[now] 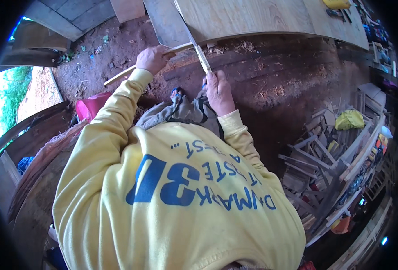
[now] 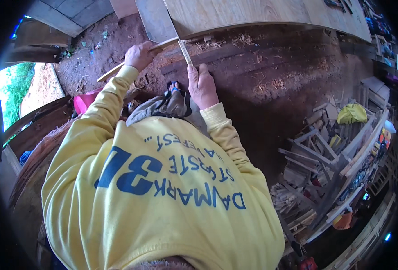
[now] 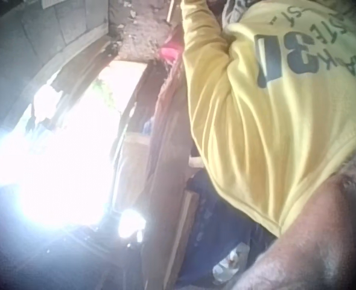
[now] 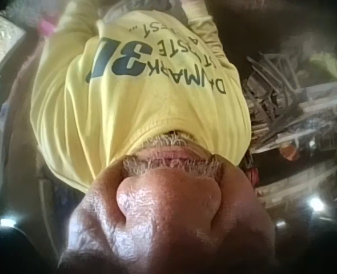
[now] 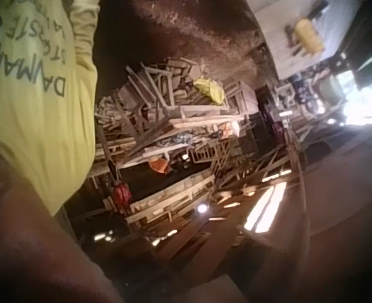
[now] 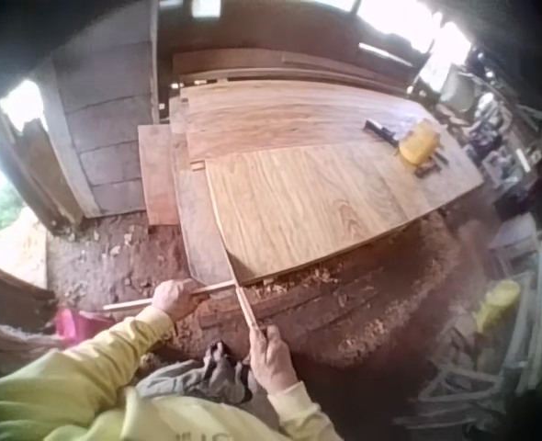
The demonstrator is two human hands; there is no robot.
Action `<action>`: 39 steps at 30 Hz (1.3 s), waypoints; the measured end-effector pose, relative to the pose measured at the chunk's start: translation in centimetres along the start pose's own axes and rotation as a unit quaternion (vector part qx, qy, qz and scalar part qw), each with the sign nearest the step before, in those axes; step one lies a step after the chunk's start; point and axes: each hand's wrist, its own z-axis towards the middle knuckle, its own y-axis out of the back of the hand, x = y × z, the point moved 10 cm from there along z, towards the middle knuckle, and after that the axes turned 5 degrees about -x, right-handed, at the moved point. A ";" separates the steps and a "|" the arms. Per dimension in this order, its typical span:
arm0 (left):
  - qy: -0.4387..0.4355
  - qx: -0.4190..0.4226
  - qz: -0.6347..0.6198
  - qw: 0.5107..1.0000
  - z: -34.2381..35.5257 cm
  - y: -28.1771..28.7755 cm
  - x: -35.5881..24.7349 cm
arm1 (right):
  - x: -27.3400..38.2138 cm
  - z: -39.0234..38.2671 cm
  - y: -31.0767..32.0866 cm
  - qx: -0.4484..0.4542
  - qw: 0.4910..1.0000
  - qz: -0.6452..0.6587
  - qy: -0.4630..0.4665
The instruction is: The person hammers nails into a wooden board and then uses a hand saw to cut a thin strip of wood on a workbench.
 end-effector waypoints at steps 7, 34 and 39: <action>-0.010 -0.019 -0.008 1.000 -0.4 -1.0 1.1 | 1.8 -6.3 4.4 0.042 0.998 -0.014 -0.034; 0.000 -0.017 -0.013 1.000 -0.2 -1.3 1.8 | 1.4 -7.0 3.8 -0.034 0.987 -0.137 0.070; 0.000 0.005 0.003 1.000 0.3 -1.6 1.5 | 1.7 -4.8 2.4 -0.035 0.983 -0.171 0.048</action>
